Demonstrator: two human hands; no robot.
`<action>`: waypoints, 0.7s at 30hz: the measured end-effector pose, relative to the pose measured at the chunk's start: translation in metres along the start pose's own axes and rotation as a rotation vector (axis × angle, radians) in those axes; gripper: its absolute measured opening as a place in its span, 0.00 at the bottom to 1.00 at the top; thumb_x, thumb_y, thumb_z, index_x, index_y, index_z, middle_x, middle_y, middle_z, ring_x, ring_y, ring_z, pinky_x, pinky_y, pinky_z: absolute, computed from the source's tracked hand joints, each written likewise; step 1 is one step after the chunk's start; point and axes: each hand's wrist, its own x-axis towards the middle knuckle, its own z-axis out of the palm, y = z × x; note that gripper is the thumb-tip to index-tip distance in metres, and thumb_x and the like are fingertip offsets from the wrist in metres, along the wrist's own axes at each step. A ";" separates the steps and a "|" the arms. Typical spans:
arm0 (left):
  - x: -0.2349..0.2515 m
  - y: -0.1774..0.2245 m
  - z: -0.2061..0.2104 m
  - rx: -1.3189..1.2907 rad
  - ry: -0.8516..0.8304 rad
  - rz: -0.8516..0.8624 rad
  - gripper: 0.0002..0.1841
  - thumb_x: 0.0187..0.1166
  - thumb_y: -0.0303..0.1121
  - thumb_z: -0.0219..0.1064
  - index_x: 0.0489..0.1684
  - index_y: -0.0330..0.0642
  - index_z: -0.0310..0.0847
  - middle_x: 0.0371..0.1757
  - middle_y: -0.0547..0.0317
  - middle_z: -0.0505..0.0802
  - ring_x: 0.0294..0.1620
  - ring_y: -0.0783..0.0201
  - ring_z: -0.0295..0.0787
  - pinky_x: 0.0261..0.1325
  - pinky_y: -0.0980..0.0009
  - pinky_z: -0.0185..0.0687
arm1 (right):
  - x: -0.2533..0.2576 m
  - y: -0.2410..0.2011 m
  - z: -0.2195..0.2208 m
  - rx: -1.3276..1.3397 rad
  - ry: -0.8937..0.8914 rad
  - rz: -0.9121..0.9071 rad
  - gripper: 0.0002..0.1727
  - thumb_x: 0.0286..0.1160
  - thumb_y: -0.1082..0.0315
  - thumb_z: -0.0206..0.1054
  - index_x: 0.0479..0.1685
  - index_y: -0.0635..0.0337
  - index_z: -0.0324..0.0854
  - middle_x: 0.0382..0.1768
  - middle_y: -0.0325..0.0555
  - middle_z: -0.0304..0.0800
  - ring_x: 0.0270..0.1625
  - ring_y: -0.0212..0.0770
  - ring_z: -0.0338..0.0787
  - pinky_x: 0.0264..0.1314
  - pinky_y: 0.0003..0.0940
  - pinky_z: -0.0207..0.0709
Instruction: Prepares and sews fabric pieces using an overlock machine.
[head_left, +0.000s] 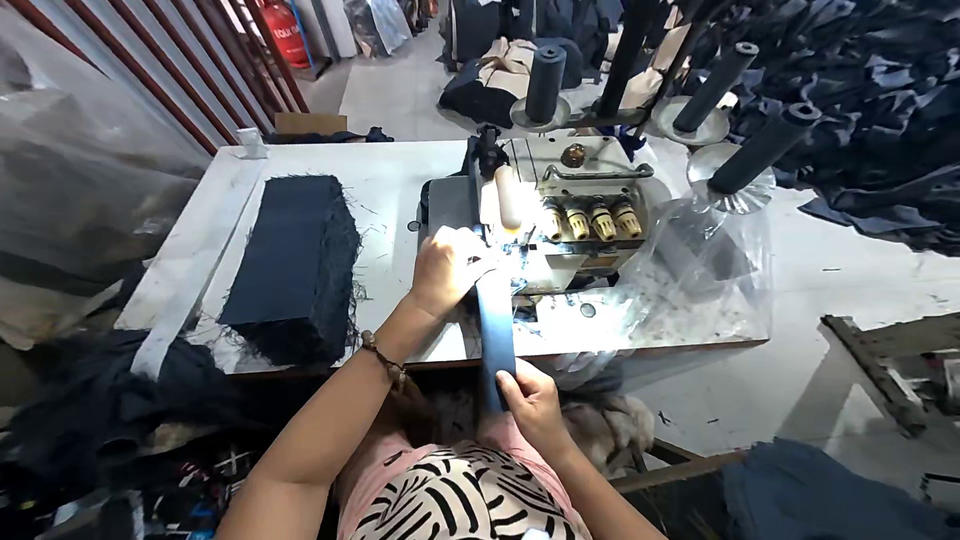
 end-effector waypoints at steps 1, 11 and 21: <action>0.000 0.000 -0.002 0.007 -0.028 -0.004 0.10 0.71 0.34 0.80 0.45 0.43 0.92 0.54 0.49 0.93 0.57 0.47 0.89 0.61 0.45 0.82 | 0.005 0.000 0.001 -0.008 0.010 0.001 0.14 0.79 0.69 0.62 0.27 0.65 0.87 0.27 0.39 0.87 0.33 0.21 0.86 0.39 0.16 0.81; -0.001 0.004 -0.006 0.051 -0.127 0.016 0.12 0.79 0.37 0.72 0.49 0.40 0.93 0.53 0.50 0.95 0.60 0.51 0.91 0.69 0.50 0.82 | 0.064 0.011 0.016 0.036 0.100 0.069 0.15 0.81 0.71 0.60 0.23 0.62 0.82 0.20 0.31 0.78 0.27 0.18 0.78 0.34 0.16 0.73; 0.069 -0.015 -0.021 0.212 -0.582 -0.309 0.28 0.74 0.50 0.75 0.73 0.52 0.82 0.73 0.47 0.87 0.85 0.39 0.70 0.86 0.26 0.46 | 0.085 0.031 0.023 0.099 -0.045 -0.013 0.17 0.81 0.73 0.54 0.33 0.67 0.89 0.31 0.40 0.91 0.34 0.24 0.87 0.45 0.24 0.84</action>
